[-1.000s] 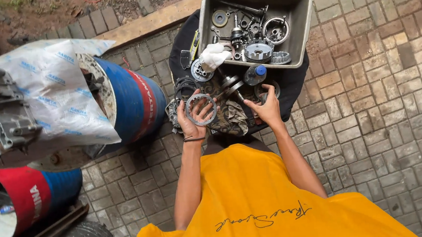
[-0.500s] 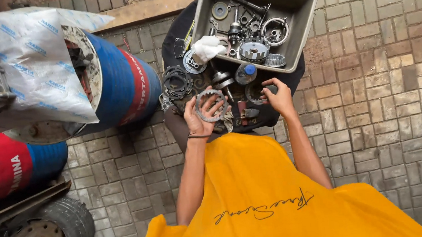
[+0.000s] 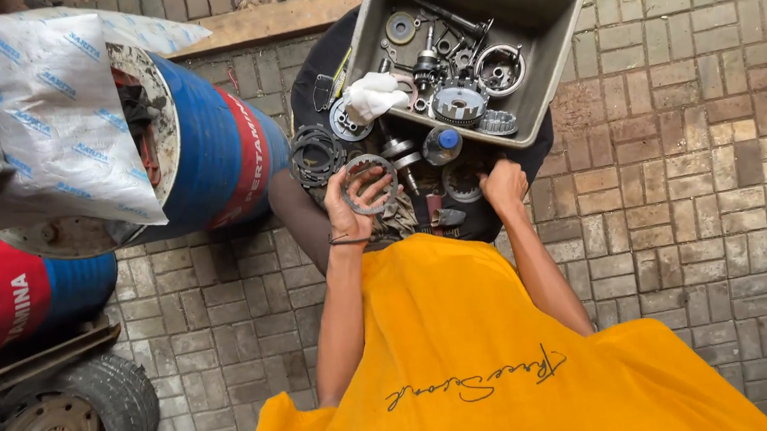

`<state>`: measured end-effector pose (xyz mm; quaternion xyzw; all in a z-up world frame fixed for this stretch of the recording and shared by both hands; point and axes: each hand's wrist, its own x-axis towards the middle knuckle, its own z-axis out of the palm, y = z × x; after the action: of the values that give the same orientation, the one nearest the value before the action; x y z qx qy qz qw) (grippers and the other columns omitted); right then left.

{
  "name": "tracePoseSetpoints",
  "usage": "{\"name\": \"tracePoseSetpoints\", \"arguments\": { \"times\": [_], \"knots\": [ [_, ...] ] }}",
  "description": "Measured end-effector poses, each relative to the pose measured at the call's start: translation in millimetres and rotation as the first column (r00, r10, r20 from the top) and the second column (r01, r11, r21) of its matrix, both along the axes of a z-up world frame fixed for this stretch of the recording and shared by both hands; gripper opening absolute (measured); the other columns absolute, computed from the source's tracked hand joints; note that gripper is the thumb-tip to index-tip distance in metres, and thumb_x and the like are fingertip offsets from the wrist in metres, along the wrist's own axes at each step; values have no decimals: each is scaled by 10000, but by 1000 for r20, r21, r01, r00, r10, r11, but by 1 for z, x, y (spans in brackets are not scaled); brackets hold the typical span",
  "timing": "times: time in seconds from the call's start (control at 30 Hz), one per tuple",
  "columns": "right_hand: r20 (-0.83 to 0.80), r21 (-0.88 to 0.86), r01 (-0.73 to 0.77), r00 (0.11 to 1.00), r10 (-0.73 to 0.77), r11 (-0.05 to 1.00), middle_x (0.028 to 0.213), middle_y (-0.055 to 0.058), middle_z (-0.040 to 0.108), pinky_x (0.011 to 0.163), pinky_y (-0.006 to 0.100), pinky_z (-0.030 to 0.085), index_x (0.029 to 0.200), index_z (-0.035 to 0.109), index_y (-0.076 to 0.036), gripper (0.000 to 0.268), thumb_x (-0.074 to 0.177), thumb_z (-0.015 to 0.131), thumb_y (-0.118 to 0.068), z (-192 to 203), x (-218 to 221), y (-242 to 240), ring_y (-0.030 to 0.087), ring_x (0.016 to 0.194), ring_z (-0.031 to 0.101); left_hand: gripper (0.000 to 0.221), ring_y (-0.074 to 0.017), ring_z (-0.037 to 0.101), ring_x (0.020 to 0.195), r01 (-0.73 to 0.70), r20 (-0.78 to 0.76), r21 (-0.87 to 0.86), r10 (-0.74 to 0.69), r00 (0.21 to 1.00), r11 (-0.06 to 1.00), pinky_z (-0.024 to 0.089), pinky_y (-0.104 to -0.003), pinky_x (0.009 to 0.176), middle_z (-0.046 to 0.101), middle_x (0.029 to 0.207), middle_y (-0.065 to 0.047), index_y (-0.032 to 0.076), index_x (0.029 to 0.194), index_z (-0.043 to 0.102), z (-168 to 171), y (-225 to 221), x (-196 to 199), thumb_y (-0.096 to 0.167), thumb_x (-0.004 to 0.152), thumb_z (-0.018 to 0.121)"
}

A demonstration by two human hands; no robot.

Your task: Sanding the surface of motorcycle clutch plates using a small piece of sandpaper to prepare them for reassembly.

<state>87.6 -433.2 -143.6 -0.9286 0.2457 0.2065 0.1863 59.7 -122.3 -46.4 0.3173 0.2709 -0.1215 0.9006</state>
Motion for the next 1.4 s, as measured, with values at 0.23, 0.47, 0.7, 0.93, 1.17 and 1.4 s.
{"name": "tracePoseSetpoints", "arguments": {
  "times": [0.23,0.47,0.7,0.93,1.17,1.4],
  "knots": [
    [46,155,83,995,-91,984,1005,357,722,850,639,554,1113,717,87,461,824,800,-263,13,-8,-3,576,1020,681,400,-471,682,1136,23,-11,-3,-23,1000,1000,599,-532,864,698,1214,-198,171,1188,572,-2,-7,13,472,947,680],
    [78,159,66,994,-79,985,1023,311,739,877,635,551,1152,713,-23,444,815,810,-296,-12,-9,-11,545,1057,685,313,-217,701,674,17,147,559,-120,982,829,611,-322,630,688,860,-111,115,1040,720,-8,-33,106,409,1003,619],
    [153,188,77,982,-107,979,1054,225,747,862,482,562,1225,676,-21,500,790,811,-227,23,-14,2,425,934,710,258,-62,518,516,217,26,683,-320,947,697,391,-204,460,677,673,-2,55,1025,818,-18,-109,213,237,930,662],
    [262,180,76,957,-123,981,1003,224,749,821,494,569,1165,668,-14,460,772,794,-217,6,-19,2,446,889,711,224,-131,694,633,275,230,645,-524,820,713,575,-243,575,729,727,-73,35,1056,784,-53,-147,240,127,936,619],
    [174,213,80,978,-118,974,997,207,743,872,651,552,1079,673,-139,342,784,717,-307,-5,-18,-1,509,1007,707,162,-271,770,924,137,-128,987,-938,321,-88,599,-432,891,795,885,-27,247,944,813,-58,-129,222,319,822,734],
    [149,138,68,985,-89,988,1011,219,745,890,625,560,1077,686,-112,340,801,715,-308,-36,-18,-8,508,1003,714,183,-282,784,883,178,130,943,-801,584,282,615,-406,837,802,931,-73,239,1047,805,-17,-108,208,301,917,693]
  ]
}}
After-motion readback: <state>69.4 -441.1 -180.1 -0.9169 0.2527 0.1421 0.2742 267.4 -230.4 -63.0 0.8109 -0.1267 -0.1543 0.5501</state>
